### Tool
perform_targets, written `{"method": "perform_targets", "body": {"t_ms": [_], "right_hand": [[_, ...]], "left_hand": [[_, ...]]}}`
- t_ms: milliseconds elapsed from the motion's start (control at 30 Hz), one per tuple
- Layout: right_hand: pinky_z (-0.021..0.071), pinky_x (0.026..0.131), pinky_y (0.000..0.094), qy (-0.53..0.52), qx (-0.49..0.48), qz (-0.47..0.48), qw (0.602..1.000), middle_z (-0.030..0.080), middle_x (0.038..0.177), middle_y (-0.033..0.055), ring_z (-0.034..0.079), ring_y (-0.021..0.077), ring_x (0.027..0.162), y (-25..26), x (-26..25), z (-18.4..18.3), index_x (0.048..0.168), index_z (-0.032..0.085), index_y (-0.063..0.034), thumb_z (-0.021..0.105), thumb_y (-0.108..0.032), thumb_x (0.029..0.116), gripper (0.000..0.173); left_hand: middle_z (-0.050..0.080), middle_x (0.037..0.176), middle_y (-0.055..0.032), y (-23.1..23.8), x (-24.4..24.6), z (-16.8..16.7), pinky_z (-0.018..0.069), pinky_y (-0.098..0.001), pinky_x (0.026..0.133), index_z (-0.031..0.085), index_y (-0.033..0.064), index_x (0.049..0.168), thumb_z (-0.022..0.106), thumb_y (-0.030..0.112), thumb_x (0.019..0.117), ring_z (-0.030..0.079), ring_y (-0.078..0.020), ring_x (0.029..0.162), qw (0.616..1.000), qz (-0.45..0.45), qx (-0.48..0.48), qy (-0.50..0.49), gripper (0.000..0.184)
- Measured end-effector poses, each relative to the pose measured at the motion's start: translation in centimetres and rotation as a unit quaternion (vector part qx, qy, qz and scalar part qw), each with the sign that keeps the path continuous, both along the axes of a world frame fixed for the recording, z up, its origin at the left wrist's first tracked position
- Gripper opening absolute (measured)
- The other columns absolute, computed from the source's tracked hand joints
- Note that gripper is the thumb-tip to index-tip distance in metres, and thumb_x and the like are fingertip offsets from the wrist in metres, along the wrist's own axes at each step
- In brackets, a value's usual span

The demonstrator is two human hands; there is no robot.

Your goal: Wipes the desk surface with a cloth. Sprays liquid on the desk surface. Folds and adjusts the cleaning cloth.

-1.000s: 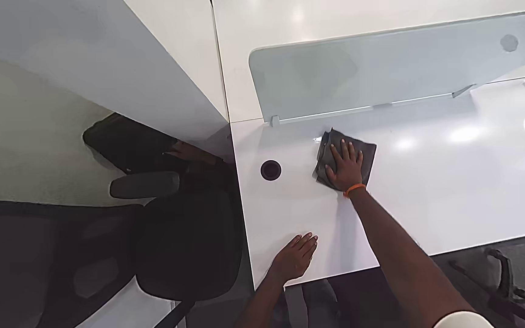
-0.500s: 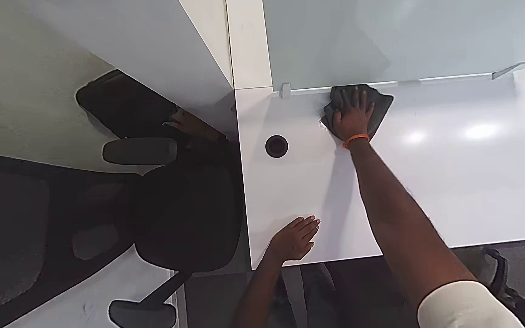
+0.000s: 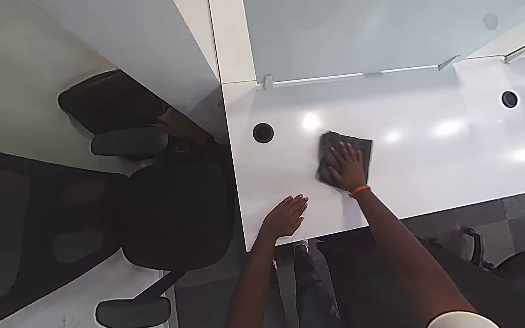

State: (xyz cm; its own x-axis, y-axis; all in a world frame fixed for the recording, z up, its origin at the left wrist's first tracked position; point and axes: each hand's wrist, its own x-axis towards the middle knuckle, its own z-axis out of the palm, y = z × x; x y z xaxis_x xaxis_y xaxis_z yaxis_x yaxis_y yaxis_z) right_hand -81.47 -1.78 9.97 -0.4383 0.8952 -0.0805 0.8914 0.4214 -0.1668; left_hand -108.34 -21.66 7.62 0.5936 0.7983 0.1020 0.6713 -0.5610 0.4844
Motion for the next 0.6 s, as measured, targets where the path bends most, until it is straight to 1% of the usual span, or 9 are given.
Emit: {"method": "perform_targets", "body": {"t_ms": [100, 167, 233, 267, 367, 400, 467, 533, 600], "right_hand": [[0.0133, 0.121, 0.0692, -0.019, 0.021, -0.122, 0.992, 0.022, 0.171, 0.0065, 0.016, 0.0318, 0.158, -2.8, 5.3, -0.3, 0.16, 0.036, -0.0293, 0.039, -0.059, 0.098, 0.069], [0.0145, 0.121, 0.0688, -0.036, 0.033, -0.205, 0.978, 0.023, 0.171, 0.006, 0.017, 0.0322, 0.158, -4.5, 5.8, -0.5, 0.161, 0.035, -0.0298, 0.035, -0.06, 0.0985, 0.069], [0.0145, 0.12, 0.0696, -0.053, 0.038, -0.286, 0.956, 0.022, 0.171, 0.0091, 0.019, 0.0361, 0.157, -6.2, 4.2, -0.6, 0.162, 0.032, -0.0286, 0.033, -0.06, 0.0996, 0.07], [0.0154, 0.118, 0.0712, -0.06, 0.042, -0.324, 0.943, 0.022, 0.17, 0.011, 0.02, 0.0382, 0.156, -7.0, 2.7, -0.7, 0.162, 0.031, -0.0271, 0.033, -0.06, 0.0997, 0.071], [0.016, 0.114, 0.0771, -0.076, 0.04, -0.403, 0.911, 0.02, 0.17, 0.0156, 0.019, 0.043, 0.155, -6.5, -3.5, -0.1, 0.164, 0.025, -0.0255, 0.032, -0.063, 0.0996, 0.075], [0.0162, 0.113, 0.0785, -0.075, 0.037, -0.409, 0.909, 0.019, 0.17, 0.0171, 0.018, 0.0452, 0.155, -6.0, -5.9, 0.0, 0.164, 0.024, -0.025, 0.032, -0.065, 0.0998, 0.076], [0.0146, 0.112, 0.0804, -0.057, 0.038, -0.376, 0.924, 0.015, 0.171, 0.0173, 0.015, 0.0477, 0.155, -4.9, -11.7, -0.4, 0.165, 0.022, -0.0248, 0.031, -0.068, 0.0999, 0.078], [0.012, 0.113, 0.0809, -0.035, 0.05, -0.309, 0.949, 0.018, 0.171, 0.0155, 0.014, 0.0466, 0.156, -4.0, -18.2, -0.6, 0.164, 0.024, -0.026, 0.033, -0.068, 0.0988, 0.078], [0.0125, 0.112, 0.0822, -0.027, 0.058, -0.22, 0.973, 0.02, 0.17, 0.0158, 0.015, 0.0468, 0.155, -4.4, -24.0, -0.8, 0.164, 0.025, -0.0284, 0.035, -0.069, 0.0979, 0.078]], "left_hand": [[0.046, 0.159, -0.009, 0.0, 0.0, 0.1, 0.0311, -0.0454, 0.121, 0.053, 0.0054, 0.146, 0.034, 0.037, 0.107, 0.037, -0.0244, 0.151, 1.0, 0.001, -0.001, -0.01, 0.054], [0.046, 0.158, -0.0134, 0.1, -0.1, -0.1, 0.0308, -0.0457, 0.122, 0.052, 0.0025, 0.145, 0.033, 0.04, 0.1072, 0.038, -0.0271, 0.15, 0.999, 0.003, -0.001, -0.033, 0.057], [0.048, 0.155, -0.0161, -0.2, -0.2, -0.1, 0.0315, -0.0465, 0.122, 0.054, 0.0006, 0.144, 0.034, 0.042, 0.1072, 0.039, -0.0299, 0.149, 0.996, 0.035, 0.014, -0.076, 0.059], [0.05, 0.154, -0.0158, -0.7, -0.3, -0.1, 0.032, -0.0469, 0.122, 0.056, 0.0007, 0.142, 0.035, 0.041, 0.107, 0.04, -0.03, 0.149, 0.992, 0.069, 0.028, -0.101, 0.057], [0.053, 0.153, -0.0121, -2.2, -0.8, 0.4, 0.032, -0.0507, 0.121, 0.059, 0.003, 0.141, 0.037, 0.035, 0.1056, 0.039, -0.0298, 0.149, 0.955, 0.235, 0.057, -0.173, 0.053], [0.053, 0.153, -0.0111, -3.3, -1.0, 0.6, 0.0312, -0.0519, 0.122, 0.06, 0.0037, 0.14, 0.036, 0.035, 0.1053, 0.039, -0.0297, 0.149, 0.937, 0.287, 0.065, -0.188, 0.053], [0.054, 0.152, -0.0109, -5.6, -2.1, 1.0, 0.029, -0.0551, 0.122, 0.06, 0.0038, 0.141, 0.033, 0.034, 0.1046, 0.039, -0.0307, 0.149, 0.902, 0.373, 0.071, -0.206, 0.054], [0.053, 0.152, -0.0123, -7.6, -3.7, 1.3, 0.0272, -0.0578, 0.122, 0.06, 0.0025, 0.14, 0.032, 0.032, 0.104, 0.038, -0.0329, 0.15, 0.862, 0.449, 0.062, -0.227, 0.054], [0.05, 0.155, -0.0141, -9.1, -5.8, 1.5, 0.0248, -0.0567, 0.124, 0.057, 0.0009, 0.142, 0.029, 0.031, 0.1053, 0.036, -0.0331, 0.151, 0.825, 0.512, 0.054, -0.235, 0.055]]}}
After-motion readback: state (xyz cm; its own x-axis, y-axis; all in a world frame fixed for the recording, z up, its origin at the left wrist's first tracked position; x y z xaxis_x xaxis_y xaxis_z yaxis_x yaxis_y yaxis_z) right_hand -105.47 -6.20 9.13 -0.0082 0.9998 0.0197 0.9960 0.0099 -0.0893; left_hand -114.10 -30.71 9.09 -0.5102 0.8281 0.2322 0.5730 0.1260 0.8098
